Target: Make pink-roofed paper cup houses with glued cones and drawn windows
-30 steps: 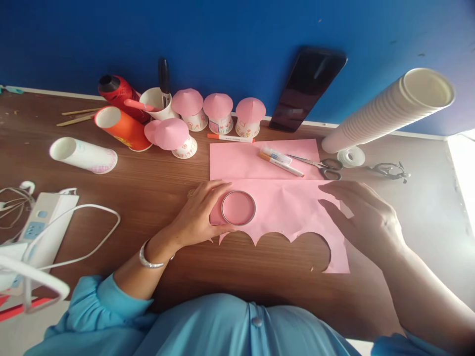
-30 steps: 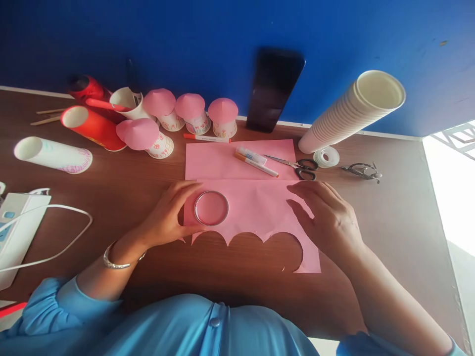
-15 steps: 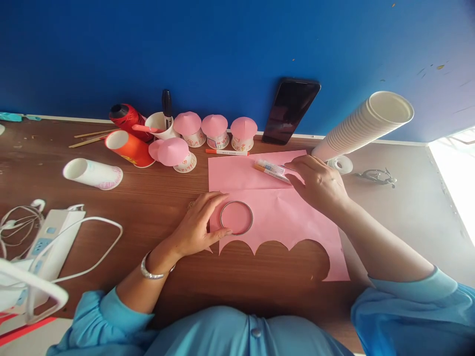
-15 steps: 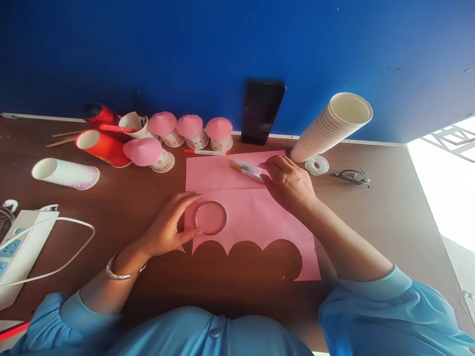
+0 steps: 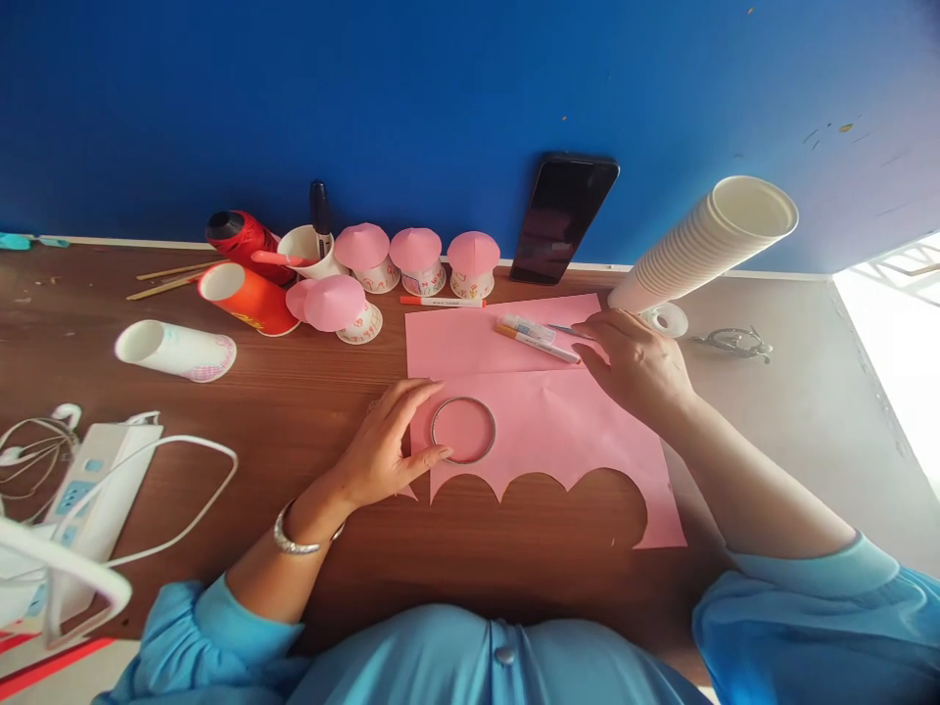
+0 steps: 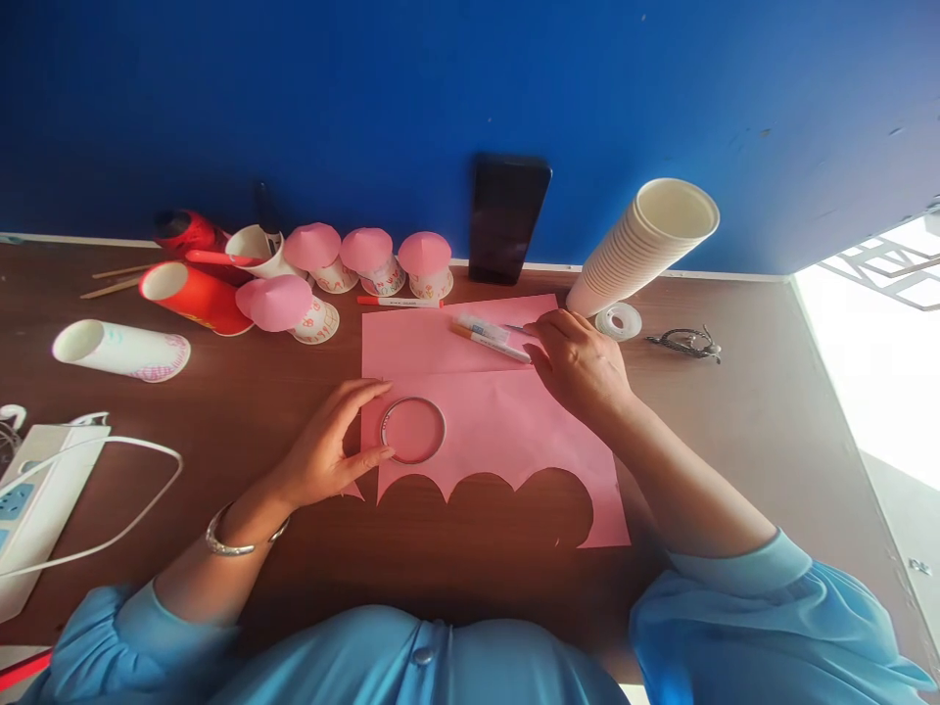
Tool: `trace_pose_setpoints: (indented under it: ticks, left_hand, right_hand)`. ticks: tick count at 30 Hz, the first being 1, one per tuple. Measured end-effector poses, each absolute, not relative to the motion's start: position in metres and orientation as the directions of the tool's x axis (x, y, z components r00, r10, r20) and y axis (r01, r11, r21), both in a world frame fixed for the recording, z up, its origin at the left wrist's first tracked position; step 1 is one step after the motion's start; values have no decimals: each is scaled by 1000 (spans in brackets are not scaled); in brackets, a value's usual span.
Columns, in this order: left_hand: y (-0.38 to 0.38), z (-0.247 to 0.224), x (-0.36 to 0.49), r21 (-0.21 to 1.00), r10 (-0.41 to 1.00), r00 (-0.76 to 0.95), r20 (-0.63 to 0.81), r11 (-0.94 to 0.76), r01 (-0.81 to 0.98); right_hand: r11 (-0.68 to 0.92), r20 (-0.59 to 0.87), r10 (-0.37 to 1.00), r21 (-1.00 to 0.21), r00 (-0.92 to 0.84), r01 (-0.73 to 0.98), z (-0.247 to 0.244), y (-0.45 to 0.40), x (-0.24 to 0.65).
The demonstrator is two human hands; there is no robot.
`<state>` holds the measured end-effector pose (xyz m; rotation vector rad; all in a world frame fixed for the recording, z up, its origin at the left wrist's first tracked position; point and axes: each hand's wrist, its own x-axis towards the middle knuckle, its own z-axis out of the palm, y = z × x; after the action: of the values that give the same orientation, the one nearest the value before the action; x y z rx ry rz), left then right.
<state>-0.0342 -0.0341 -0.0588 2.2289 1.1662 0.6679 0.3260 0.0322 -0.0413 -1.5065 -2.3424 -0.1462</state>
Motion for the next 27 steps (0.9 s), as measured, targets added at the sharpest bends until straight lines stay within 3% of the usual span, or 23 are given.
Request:
trace_pose_setpoints:
  ticks: [27]
  left_hand:
    - [-33, -56, -34, 668, 858, 480, 183, -467, 580]
  right_hand:
    - [471, 336, 843, -87, -419, 878, -67, 36, 308]
